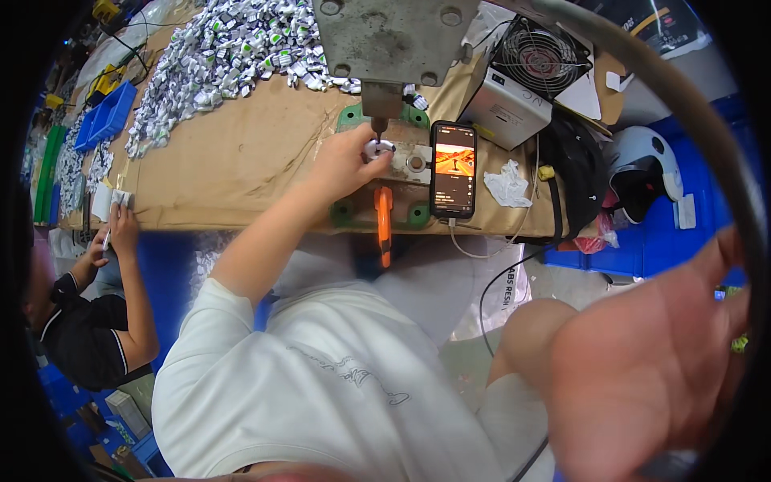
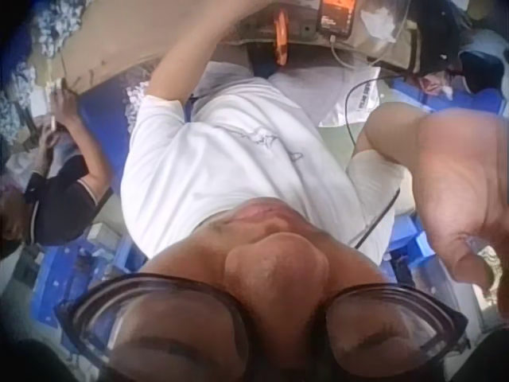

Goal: The person repeatedly picks up plastic toy parts from a pile on the table, positions them into a press machine to press them, and drops the assembled parts into a bin below.

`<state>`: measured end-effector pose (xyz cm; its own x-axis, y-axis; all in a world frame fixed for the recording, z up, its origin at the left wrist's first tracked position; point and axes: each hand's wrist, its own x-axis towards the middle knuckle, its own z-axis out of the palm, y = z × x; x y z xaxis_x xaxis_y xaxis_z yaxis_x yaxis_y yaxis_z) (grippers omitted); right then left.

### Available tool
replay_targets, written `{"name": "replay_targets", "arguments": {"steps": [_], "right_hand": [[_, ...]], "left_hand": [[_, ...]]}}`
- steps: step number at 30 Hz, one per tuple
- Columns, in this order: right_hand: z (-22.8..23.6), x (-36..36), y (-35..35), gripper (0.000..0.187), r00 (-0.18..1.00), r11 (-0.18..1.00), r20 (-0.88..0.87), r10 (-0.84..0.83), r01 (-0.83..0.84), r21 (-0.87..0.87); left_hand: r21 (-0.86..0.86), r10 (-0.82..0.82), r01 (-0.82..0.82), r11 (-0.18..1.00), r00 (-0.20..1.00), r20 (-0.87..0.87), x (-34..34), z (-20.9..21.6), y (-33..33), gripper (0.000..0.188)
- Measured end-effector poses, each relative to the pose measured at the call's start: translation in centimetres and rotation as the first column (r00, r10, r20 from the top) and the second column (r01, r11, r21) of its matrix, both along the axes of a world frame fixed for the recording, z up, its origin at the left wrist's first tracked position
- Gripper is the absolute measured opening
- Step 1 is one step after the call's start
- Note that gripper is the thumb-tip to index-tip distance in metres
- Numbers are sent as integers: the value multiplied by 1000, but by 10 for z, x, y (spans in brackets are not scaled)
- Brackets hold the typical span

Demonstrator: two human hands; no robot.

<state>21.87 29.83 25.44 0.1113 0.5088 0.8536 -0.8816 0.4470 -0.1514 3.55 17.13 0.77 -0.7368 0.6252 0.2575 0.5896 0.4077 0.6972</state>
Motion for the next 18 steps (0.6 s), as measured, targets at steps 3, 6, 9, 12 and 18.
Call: {"name": "replay_targets", "arguments": {"steps": [3,6,9,12,18], "right_hand": [[-18,-6,-7,29,990,985,78,117,-106,-139],[-61,-10,-44,10,784,863,385,487,-500,-72],[-94,-25,-70,17,594,604,543,594,-775,186],[-106,-25,-107,22,524,487,360,772,-851,195],[-90,-25,-136,35,208,193,84,975,-969,153]], "left_hand": [[145,5,42,989,950,-313,6,-7,-13,23],[154,21,21,988,964,-265,22,-19,-53,19],[-34,38,-44,998,986,-164,32,-31,-115,20],[-153,-3,-16,988,992,-125,34,-33,-191,17],[-5,-24,28,1000,936,352,30,-21,-276,32]]}}
